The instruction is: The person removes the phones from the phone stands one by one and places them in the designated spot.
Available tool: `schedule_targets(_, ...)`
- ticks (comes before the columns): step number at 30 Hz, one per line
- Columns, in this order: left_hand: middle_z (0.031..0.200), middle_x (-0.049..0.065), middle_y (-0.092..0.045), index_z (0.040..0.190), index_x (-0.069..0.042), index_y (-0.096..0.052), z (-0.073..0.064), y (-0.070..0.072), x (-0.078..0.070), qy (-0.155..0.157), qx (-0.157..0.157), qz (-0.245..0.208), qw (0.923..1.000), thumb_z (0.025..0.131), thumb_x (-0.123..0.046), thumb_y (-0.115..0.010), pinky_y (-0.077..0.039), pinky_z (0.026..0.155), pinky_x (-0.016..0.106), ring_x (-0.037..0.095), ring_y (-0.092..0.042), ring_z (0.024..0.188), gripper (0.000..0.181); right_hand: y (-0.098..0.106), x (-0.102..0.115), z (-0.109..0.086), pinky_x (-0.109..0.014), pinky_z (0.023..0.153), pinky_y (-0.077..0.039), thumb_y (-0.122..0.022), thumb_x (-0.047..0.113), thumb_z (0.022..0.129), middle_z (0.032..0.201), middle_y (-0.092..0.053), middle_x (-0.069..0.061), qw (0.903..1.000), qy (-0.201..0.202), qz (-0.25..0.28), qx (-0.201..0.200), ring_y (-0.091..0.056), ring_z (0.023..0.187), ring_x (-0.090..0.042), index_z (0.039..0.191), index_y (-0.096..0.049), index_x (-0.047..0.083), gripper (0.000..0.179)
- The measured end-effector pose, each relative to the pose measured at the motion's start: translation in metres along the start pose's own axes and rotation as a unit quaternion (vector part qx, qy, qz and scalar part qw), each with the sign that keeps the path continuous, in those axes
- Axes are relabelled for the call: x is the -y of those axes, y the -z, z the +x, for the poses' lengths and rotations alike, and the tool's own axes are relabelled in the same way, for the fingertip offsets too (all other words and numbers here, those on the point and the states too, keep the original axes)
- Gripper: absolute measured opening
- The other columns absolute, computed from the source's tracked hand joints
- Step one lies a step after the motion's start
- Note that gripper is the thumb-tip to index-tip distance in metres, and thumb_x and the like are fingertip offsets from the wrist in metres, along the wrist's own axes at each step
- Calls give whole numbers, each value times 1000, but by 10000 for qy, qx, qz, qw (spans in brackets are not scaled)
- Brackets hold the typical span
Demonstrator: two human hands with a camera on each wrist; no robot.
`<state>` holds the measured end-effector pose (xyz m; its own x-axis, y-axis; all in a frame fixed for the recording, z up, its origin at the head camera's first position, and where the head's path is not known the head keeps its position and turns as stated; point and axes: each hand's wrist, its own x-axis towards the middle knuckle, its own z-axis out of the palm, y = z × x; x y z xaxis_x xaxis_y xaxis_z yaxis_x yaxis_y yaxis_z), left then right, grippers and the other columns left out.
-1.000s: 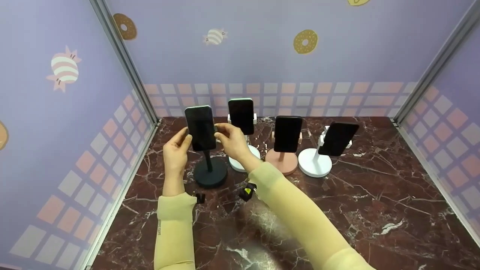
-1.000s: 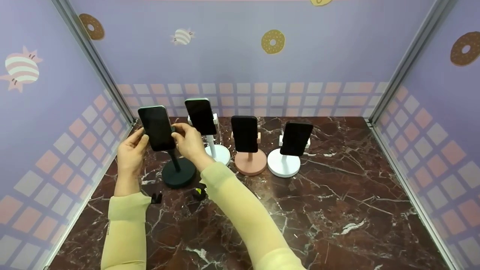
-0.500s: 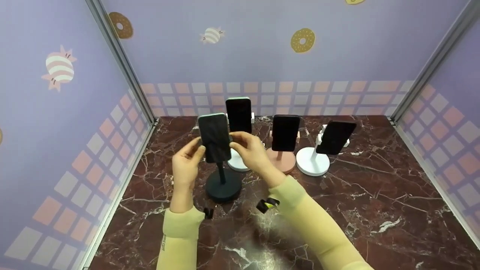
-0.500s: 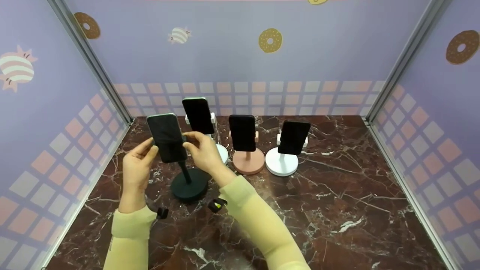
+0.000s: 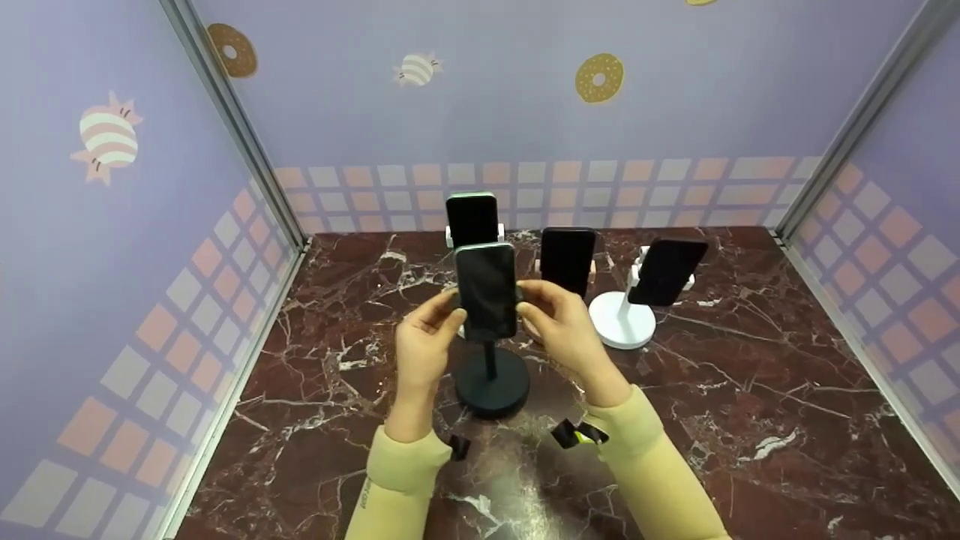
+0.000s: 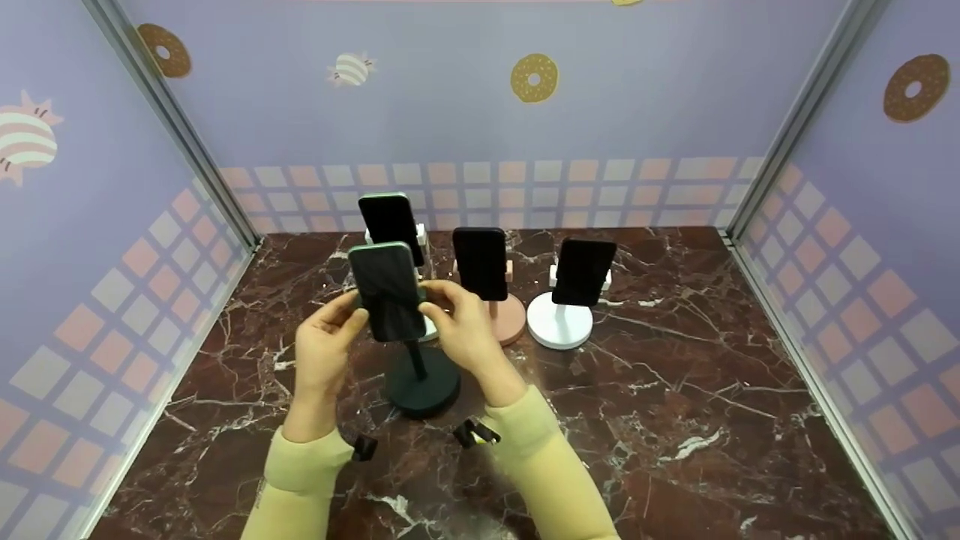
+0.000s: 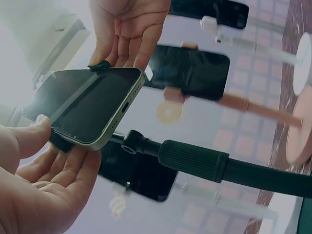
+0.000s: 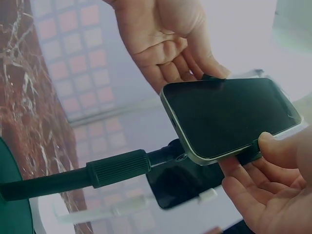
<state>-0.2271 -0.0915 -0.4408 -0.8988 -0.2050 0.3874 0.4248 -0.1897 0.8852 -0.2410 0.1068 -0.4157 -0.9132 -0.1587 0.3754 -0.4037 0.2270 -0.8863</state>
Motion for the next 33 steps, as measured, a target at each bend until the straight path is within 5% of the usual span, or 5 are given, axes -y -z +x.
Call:
schedule_targets(5, 105, 8, -76, 121, 24, -60, -4, -15, 5, 100, 209, -151, 9996, 89, 7, -74, -58, 87, 19, 5, -70, 92, 38, 13, -3, -9, -15, 88, -53, -66, -6, 95, 112, -72, -26, 9997, 4, 88, -214, -68, 99, -13, 119, -66, -13, 26)
schedule_targets(14, 116, 28, -71, 122, 23, -61, -6, -30, 12, 174, 470, -68, 9987, 90, 8, -72, -57, 88, 18, 3, -70, 97, 38, 27, -9, -19, -11, 86, -51, -65, -6, 96, 116, -70, -29, 9985, -245, 42, -491, -62, 93, 7, 122, -64, -15, 28)
schedule_targets(33, 120, 38, -67, 124, 21, -61, -18, -31, 16, 187, 908, 95, 9957, 92, 0, -73, -57, 87, 17, 2, -70, 99, 39, 34, -14, -38, -13, 84, -54, -60, -9, 98, 115, -69, -31, 9988, -223, 188, -395, -64, 94, 2, 121, -62, -17, 25)
